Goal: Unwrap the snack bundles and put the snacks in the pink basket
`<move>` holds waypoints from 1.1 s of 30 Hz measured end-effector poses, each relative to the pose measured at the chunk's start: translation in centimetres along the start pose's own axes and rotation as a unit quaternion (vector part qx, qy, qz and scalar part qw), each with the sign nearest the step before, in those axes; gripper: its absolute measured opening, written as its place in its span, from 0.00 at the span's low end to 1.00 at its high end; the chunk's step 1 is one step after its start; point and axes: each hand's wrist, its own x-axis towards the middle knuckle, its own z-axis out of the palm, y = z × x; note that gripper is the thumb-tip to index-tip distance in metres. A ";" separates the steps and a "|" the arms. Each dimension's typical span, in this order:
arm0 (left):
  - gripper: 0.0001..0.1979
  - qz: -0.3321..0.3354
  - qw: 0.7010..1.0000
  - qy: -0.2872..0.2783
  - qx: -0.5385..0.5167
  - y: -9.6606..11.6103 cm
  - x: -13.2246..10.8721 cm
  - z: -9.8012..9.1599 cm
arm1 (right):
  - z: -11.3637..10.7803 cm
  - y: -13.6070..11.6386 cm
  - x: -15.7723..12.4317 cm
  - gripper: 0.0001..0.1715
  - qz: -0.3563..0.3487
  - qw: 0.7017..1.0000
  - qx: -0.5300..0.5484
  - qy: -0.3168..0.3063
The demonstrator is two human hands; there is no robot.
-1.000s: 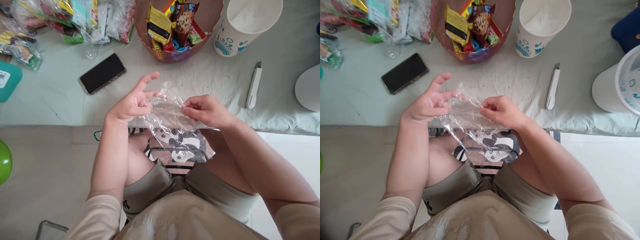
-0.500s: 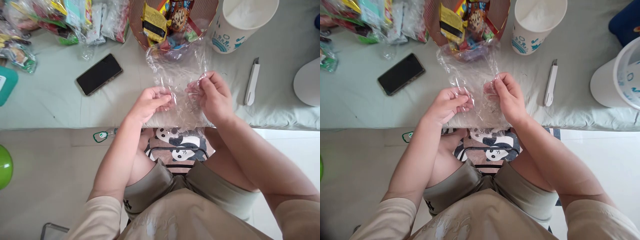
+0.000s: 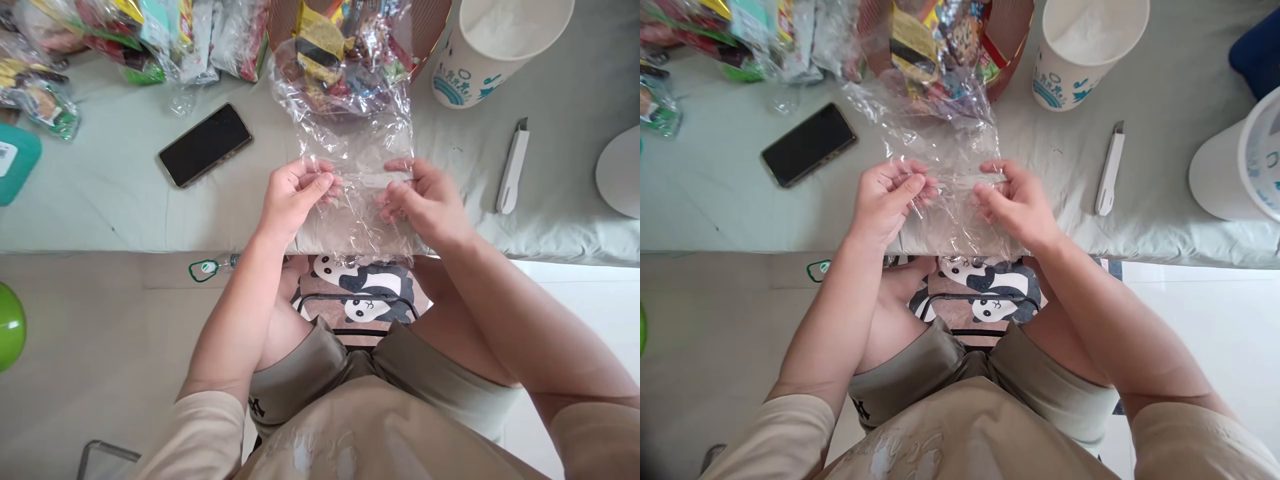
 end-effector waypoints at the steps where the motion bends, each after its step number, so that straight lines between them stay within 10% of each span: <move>1: 0.15 -0.011 1.000 -0.014 -0.011 0.0 -0.1 0.1 | 0.1 0.0 0.0 0.20 0.010 1.000 -0.007 -0.017; 6: 0.29 -0.125 0.986 -0.110 0.021 0.4 -1.2 0.7 | 0.1 -0.4 -0.1 0.21 -0.003 1.000 0.019 0.022; 17: 0.22 -0.164 0.976 -0.134 0.042 2.1 -1.3 -0.8 | -1.4 -0.8 -0.2 0.17 0.002 1.000 -0.011 0.015; 23: 0.21 -0.183 0.978 -0.100 -0.016 1.9 -0.8 0.1 | -1.6 -1.1 -0.4 0.15 0.064 0.992 0.023 -0.109; 27: 0.17 -0.185 0.974 -0.127 0.030 1.7 -0.6 0.5 | -1.7 -0.6 0.1 0.20 0.094 0.994 0.038 -0.051; 33: 0.25 -0.211 0.966 -0.147 0.024 2.0 -0.9 0.2 | -1.4 0.7 0.4 0.26 -0.032 0.997 0.041 -0.048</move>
